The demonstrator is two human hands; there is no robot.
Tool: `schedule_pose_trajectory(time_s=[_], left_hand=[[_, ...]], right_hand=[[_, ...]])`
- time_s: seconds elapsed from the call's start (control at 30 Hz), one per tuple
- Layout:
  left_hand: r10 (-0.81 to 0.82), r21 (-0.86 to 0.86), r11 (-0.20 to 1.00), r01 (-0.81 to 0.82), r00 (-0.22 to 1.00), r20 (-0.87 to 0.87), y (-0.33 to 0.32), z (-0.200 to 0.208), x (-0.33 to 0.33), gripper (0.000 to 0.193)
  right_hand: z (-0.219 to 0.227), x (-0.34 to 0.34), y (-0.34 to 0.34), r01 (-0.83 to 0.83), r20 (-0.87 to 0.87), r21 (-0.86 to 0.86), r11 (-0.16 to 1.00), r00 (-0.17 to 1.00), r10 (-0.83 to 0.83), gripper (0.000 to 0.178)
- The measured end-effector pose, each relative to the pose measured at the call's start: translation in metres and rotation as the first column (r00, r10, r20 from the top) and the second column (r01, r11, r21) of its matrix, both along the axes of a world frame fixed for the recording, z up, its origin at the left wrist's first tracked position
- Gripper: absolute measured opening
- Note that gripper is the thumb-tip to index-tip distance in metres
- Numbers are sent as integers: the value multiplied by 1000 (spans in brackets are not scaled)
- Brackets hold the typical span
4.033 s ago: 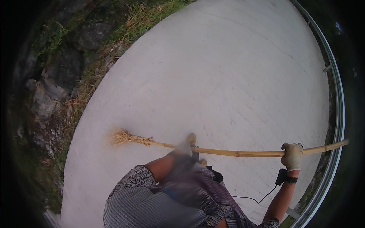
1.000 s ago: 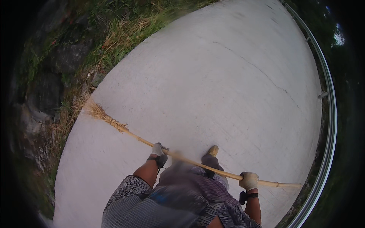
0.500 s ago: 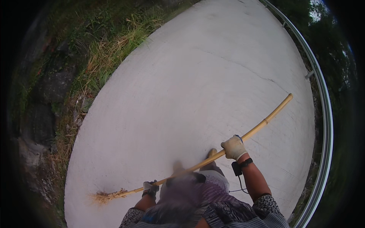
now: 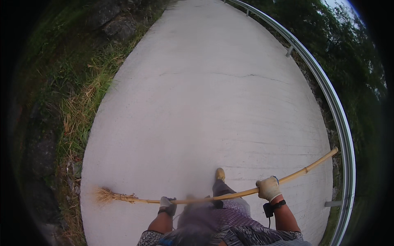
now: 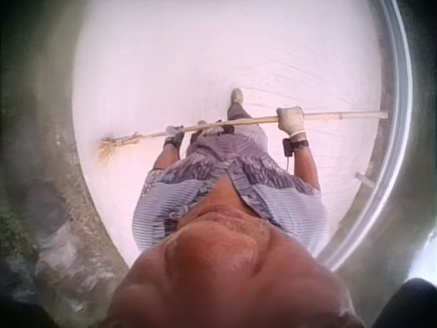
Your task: The person sweeps a concrete outdoor path using a long bamboo broom while walking along the trail.
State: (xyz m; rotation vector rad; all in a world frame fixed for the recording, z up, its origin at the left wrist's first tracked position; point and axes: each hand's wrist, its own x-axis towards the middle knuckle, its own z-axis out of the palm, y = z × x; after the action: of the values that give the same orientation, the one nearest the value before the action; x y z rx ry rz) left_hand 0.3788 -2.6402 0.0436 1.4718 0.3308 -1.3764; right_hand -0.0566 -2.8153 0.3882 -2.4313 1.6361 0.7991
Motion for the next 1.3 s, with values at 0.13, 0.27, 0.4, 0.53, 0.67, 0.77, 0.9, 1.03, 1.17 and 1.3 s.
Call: schedule_pose_trajectory(time_s=[0.13,0.27,0.4,0.53,0.67,0.77,0.9,1.03,1.17,1.3], left_hand=[[219,56,976,-212,952,-215,-81,46,-8,16],[186,-142,961,-237,936,-300,-143,46,1,12],[141,-159,955,-252,852,-504,-181,93,-46,12],[253,-222,900,-375,864,-436,-213,118,-36,14],[216,-257,931,-260,959,-185,-231,106,-42,18],[410,-34,907,-420,899,-150,-230,95,-56,16],[482,123,873,-473,874,-62,-203,92,-101,14],[439,160,891,-424,896,-70,-181,102,-145,10],[624,262,776,-573,758,-190,-185,88,-172,8],[752,344,656,-672,622,-218,-232,79,-184,4]], right_hand=[[-3,-25,58,213,-17,-20,977,977,-213,15],[-12,-39,62,303,52,-81,949,953,-300,14],[-27,-108,53,433,63,-45,901,901,-430,15],[-47,-142,23,419,-9,52,906,908,-420,15],[-62,-162,-33,324,28,92,942,944,-328,17],[-63,-183,-89,233,-48,153,960,972,-229,19],[-60,-224,-141,127,-37,163,978,992,-123,18],[-38,-231,-217,12,-16,144,989,1000,-10,17],[-17,-216,-303,-121,-3,40,992,993,121,16],[15,-169,-387,-233,38,-125,964,970,240,17]])
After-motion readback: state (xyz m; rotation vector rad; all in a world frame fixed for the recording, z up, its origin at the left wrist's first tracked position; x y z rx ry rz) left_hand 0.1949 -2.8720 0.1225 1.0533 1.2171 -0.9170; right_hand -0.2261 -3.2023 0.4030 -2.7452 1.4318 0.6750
